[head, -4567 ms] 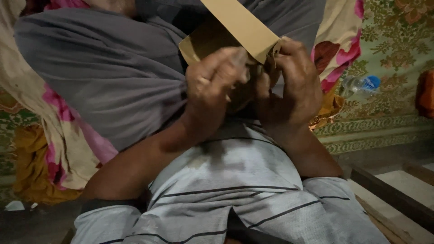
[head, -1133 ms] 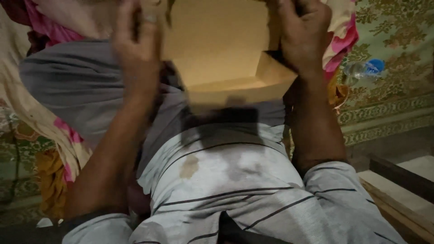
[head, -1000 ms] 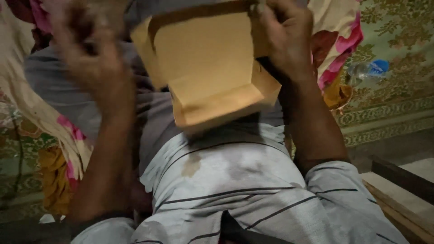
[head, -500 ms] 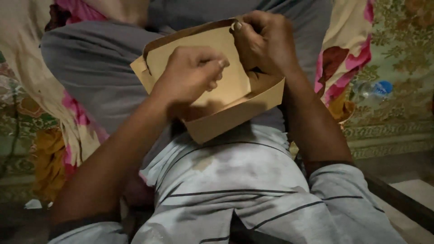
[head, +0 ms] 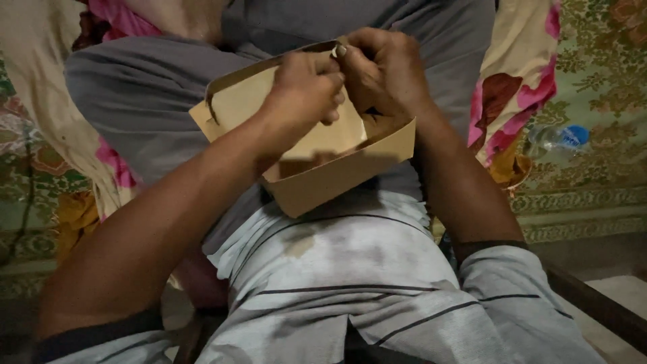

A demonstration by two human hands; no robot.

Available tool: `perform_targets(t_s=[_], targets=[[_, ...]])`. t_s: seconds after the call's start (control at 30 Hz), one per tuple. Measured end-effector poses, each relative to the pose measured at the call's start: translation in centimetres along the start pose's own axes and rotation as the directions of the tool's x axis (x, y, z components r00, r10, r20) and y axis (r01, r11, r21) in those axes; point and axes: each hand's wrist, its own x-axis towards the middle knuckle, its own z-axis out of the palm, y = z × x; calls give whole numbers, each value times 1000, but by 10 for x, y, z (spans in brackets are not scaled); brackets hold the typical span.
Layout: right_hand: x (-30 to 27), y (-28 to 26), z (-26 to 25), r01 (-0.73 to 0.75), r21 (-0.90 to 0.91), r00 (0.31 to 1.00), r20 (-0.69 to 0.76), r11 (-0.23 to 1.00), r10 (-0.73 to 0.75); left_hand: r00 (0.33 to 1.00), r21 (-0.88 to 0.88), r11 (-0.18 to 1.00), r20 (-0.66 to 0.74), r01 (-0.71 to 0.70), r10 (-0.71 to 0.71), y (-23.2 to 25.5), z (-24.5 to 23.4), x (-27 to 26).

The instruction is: The person assembles a cardboard box by folding and tucking its flaps and pieces by hand, rotating the box as needed to secure all sides.

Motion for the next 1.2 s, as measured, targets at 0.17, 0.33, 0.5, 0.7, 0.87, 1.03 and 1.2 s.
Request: perform_targets(t_s=[0.17, 0.33, 0.5, 0.7, 0.87, 1.03, 1.2], targets=[[0, -8, -1, -94, 71, 995, 23, 993, 92, 962, 358, 898, 3, -258, 275, -25, 1, -1], [0, 3, 0, 34, -22, 999, -14, 999, -34, 805, 529, 683, 1, -504, 593, -1, -19, -21], [2, -1, 5, -18, 131, 1000, 21, 991, 16, 998, -52, 997, -27, 51, -53, -10, -24, -6], [0, -6, 5, 19, 31, 1000, -23, 999, -18, 998, -146, 989, -54, 29, -37, -12, -14, -6], [0, -6, 9, 63, -30, 997, -46, 998, -64, 992, -160, 987, -117, 26, -45, -8, -6, -8], [-1, -9, 10, 104, 23, 993, -64, 994, -103, 983, -292, 956, -175, -7, -47, -20, 12, 10], [-2, 0, 17, 68, -45, 995, -72, 997, -71, 952, -147, 989, -301, 17, -61, -24, 18, 19]])
